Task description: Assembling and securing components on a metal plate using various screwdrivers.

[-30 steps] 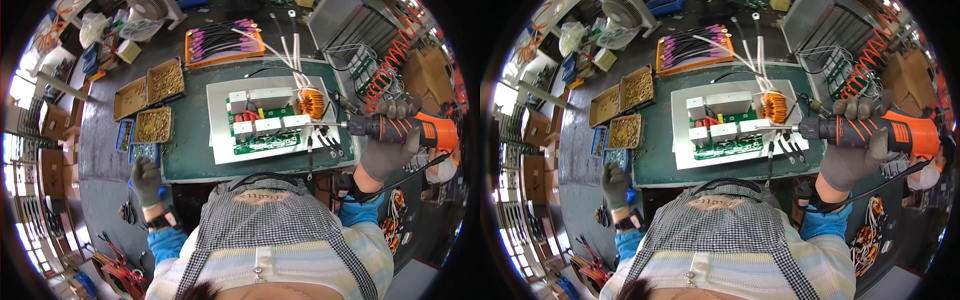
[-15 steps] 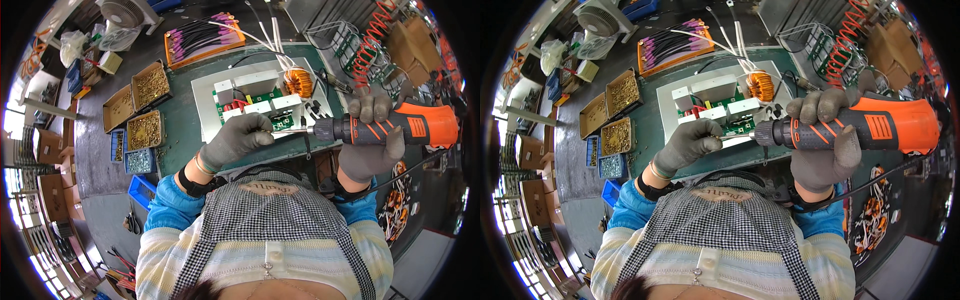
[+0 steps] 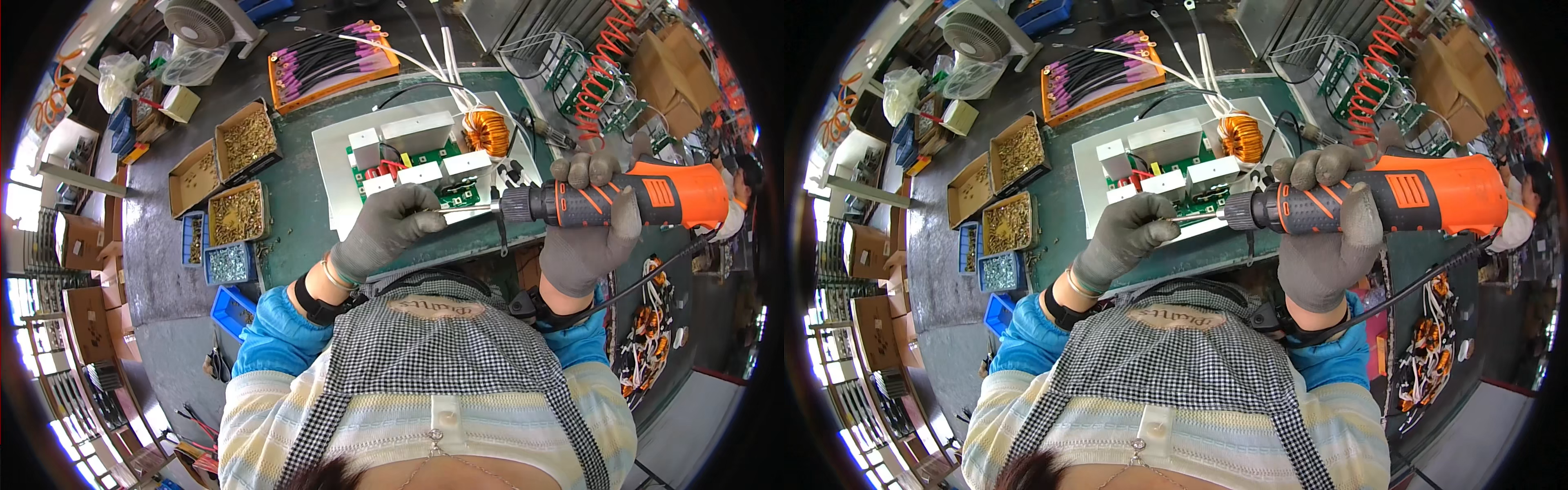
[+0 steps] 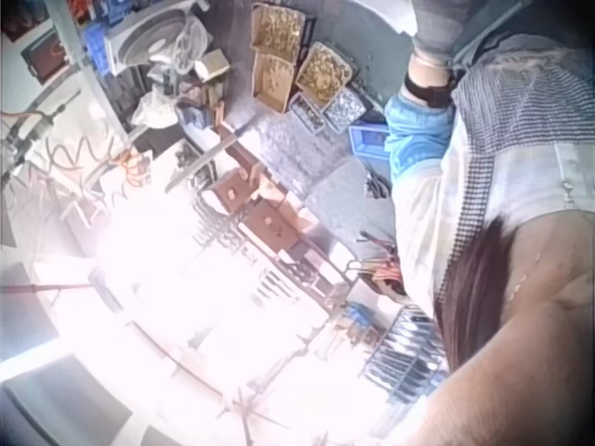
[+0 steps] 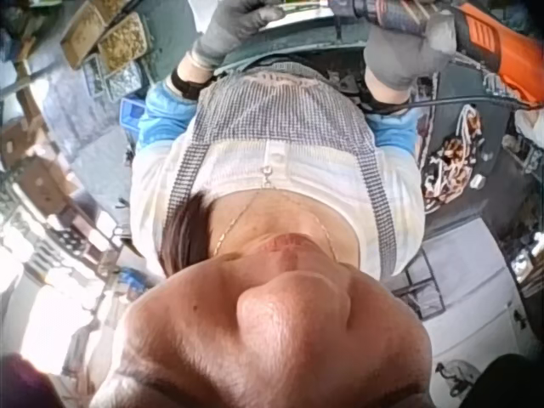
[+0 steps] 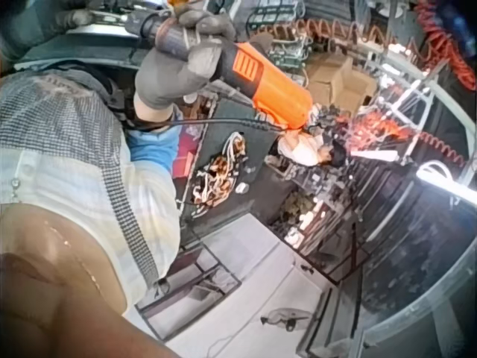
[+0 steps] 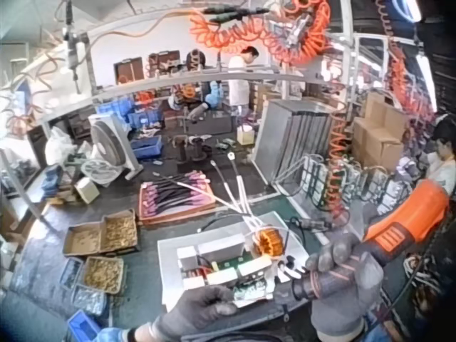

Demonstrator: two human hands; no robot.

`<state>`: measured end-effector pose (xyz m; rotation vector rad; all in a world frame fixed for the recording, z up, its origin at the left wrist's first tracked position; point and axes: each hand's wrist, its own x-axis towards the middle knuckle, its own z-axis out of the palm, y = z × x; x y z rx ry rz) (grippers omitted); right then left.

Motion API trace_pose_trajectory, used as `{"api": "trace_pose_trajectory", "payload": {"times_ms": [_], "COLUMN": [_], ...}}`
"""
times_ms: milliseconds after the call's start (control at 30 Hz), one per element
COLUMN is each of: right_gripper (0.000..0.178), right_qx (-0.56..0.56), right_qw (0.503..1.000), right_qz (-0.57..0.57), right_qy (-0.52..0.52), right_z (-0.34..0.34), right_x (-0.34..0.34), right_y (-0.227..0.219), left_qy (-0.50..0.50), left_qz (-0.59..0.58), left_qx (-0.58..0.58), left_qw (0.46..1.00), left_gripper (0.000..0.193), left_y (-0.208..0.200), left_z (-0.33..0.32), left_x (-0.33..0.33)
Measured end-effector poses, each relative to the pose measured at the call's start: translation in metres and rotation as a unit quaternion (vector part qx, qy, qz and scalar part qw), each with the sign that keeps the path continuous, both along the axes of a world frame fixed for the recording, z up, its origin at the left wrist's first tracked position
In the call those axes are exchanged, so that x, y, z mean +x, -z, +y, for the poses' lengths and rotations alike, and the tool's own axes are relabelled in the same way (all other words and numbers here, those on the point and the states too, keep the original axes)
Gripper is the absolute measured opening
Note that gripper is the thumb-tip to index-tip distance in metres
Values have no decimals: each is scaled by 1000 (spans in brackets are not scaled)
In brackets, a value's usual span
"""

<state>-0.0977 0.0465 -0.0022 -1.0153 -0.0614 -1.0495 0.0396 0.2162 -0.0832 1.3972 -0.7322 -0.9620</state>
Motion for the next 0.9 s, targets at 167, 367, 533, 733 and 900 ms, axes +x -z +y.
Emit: {"api": "trace_pose_trajectory", "payload": {"times_ms": [167,367,533,733,900], "right_gripper": [45,36,26,23,59], "right_qx": [-7,-22,-81,-134,-164], "right_qw": [1000,999,997,978,970], "right_qz": [-4,17,15,94,131], "right_qy": [13,21,-9,-128,-123], "right_z": [-4,-19,-72,-107,-105], "right_x": [5,11,22,59,87], "right_y": [-5,-17,-37,-11,30], "left_qy": [-61,-125,-225,-329,-338], "left_qz": [-77,-63,47,203,234], "left_qx": [-1,-25,-43,-83,-23], "left_qw": [995,990,972,918,911], "left_gripper": [14,22,26,27,47], "left_y": [-8,-23,-23,8,32], "left_z": [-11,-12,12,35,40], "left_x": [-4,0,24,47,42]}}
